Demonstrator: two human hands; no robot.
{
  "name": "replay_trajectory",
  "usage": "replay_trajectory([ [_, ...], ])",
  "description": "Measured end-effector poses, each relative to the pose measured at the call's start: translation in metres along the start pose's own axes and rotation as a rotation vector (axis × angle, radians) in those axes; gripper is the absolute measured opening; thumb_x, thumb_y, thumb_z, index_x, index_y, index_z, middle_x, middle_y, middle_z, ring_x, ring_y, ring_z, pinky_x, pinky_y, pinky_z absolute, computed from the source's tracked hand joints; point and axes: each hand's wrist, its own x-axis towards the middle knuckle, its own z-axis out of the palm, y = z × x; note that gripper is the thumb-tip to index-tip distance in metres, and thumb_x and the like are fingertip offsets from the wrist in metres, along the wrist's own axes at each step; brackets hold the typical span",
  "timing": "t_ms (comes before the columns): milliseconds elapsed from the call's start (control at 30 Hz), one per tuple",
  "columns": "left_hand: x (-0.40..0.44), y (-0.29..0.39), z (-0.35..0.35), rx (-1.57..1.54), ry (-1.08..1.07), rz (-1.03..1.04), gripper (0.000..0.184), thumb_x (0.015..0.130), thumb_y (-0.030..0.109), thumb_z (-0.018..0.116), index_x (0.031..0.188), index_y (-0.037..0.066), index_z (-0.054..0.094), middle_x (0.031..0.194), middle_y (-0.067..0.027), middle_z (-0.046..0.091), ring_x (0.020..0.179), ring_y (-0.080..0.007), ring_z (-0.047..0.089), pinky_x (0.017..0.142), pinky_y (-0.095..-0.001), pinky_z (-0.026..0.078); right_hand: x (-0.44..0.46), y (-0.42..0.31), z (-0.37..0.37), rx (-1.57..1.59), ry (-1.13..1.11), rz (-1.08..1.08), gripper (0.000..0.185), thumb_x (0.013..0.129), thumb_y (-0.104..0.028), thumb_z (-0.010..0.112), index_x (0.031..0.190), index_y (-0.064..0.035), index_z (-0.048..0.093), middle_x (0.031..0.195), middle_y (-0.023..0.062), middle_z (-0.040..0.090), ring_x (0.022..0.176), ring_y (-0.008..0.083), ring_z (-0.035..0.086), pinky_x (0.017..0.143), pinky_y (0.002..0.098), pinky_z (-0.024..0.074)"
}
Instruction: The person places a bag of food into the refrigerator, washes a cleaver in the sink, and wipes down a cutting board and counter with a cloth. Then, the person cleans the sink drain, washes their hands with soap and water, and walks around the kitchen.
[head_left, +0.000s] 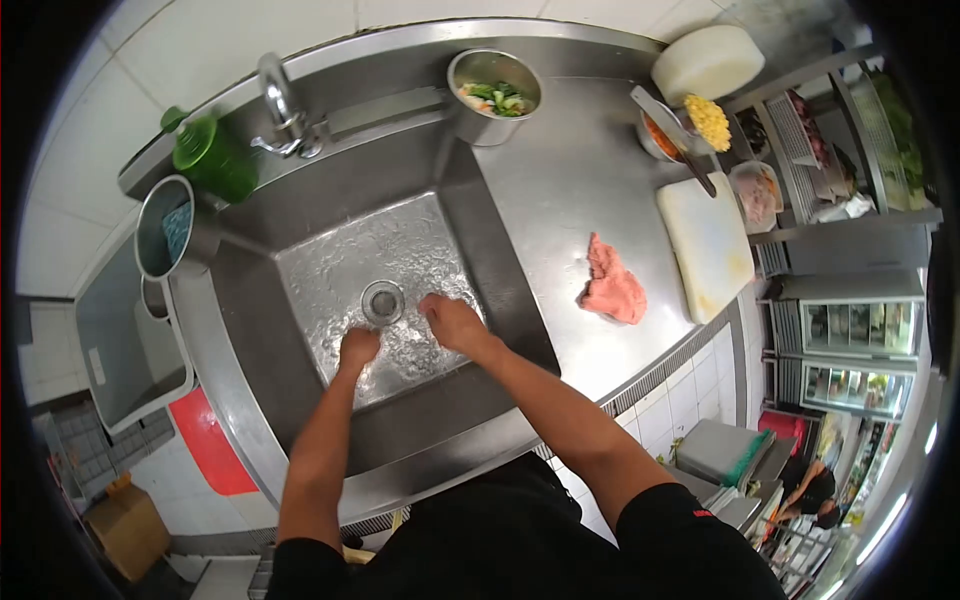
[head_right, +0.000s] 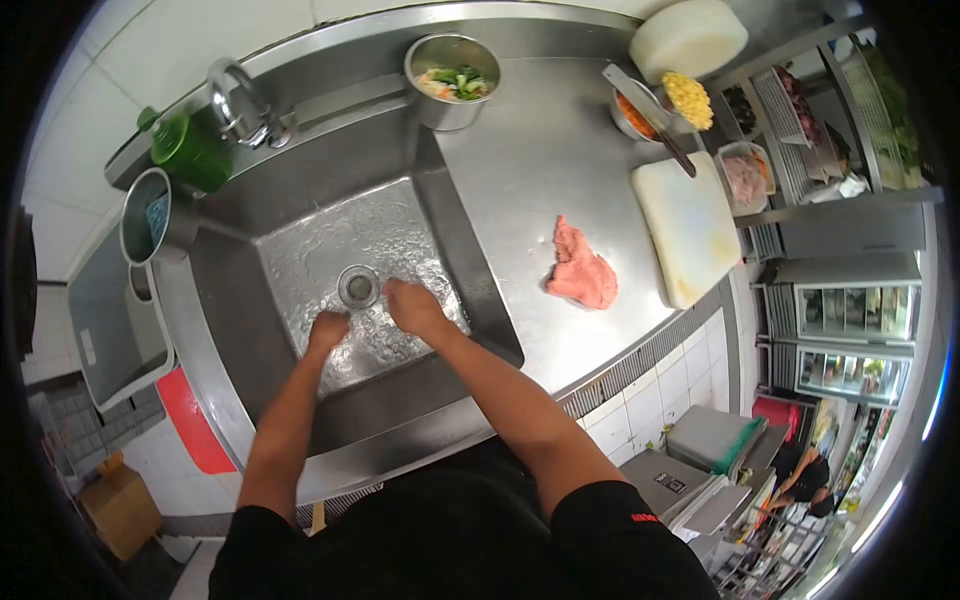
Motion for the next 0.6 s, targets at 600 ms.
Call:
replay_trajectory([
  [600,-0.094,0.037,-0.027,-1.294,0.111,-0.499,0.015,0.086,0.011,0.060,0.092,0.002,0.069,0.070,-0.0041,0.061,0.065,-0.0146,0.057,0.056,-0.0334,0.049,-0.077,0.079,-0.057,0.482,-0.025,0.306,0.028,0.091,-0.022,0.057,0.101,0.0029,0.064,0.080,0.0104,0.065,0.067,0.0187,0.067,0.058,0.0296,0.0540],
])
